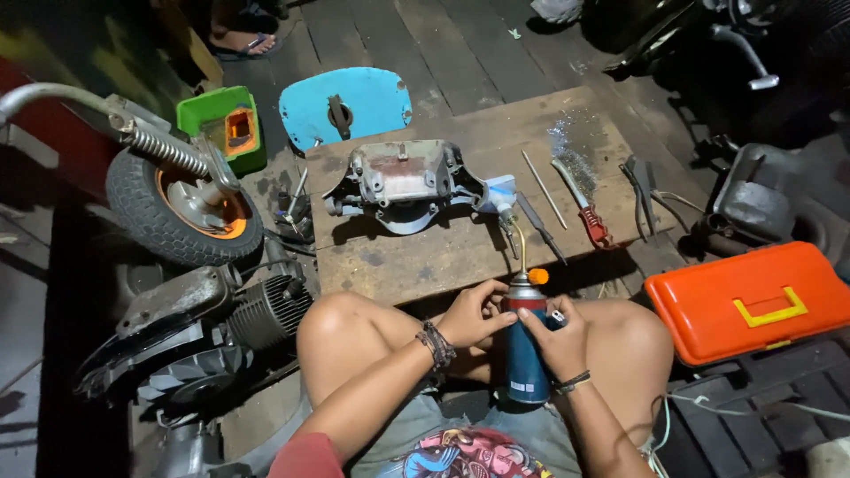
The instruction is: The person ignites a blowtorch and heats a metal engine component before setting the torch aside to press their hands onto the part.
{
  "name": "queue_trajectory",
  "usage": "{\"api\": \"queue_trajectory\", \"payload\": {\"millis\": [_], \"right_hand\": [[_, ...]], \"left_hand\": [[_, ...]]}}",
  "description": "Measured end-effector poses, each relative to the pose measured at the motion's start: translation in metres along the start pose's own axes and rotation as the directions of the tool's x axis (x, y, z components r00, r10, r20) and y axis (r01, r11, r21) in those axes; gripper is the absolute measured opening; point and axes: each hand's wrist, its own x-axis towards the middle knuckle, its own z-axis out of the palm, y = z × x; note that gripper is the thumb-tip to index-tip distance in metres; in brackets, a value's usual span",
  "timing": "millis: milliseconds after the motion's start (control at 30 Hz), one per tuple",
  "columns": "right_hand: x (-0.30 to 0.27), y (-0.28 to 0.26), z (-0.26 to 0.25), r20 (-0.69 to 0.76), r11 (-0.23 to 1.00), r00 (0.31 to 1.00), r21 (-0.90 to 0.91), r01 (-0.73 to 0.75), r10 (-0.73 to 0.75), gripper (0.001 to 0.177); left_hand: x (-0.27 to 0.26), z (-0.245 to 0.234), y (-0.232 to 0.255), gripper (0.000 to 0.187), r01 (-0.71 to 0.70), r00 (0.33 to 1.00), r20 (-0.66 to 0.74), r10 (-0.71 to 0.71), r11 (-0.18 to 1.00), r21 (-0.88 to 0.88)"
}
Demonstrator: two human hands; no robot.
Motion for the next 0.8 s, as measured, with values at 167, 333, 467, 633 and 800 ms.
{"api": "queue_trajectory", "payload": {"millis": [167, 333, 467, 633, 800], "right_hand": [[0.001, 0.005, 0.001, 0.001, 1.000, 1.000, -0.025, 0.001, -0.001, 0.047], [0.003, 0.017, 0.002, 0.009, 0.999, 0.999, 0.008, -0.041, 0.041, 0.047], [-0.002, 0.028, 0.001, 0.027, 0.997, 0.998, 0.052, 0.050, -0.051, 0.030], [-0.004, 0.021, 0.003, 0.009, 0.994, 0.995, 0.038, 0.102, -0.102, 0.035], [-0.007, 0.011, 0.000, 0.003, 0.994, 0.994, 0.027, 0.108, -0.108, 0.036]], "left_hand": [[0.000, 0.000, -0.002, 0.059, 0.009, 1.000, -0.008, -0.009, 1.000, 0.016], [0.001, 0.001, 0.002, 0.058, -0.007, 1.000, -0.004, 0.007, 1.000, 0.022], [-0.003, -0.004, 0.026, 0.043, -0.048, 0.998, -0.045, 0.049, 0.998, 0.027], [-0.006, -0.006, 0.024, 0.043, -0.080, 0.995, -0.053, 0.082, 0.996, 0.038], [-0.004, -0.005, 0.023, 0.043, -0.060, 0.997, -0.046, 0.063, 0.997, 0.046]]}}
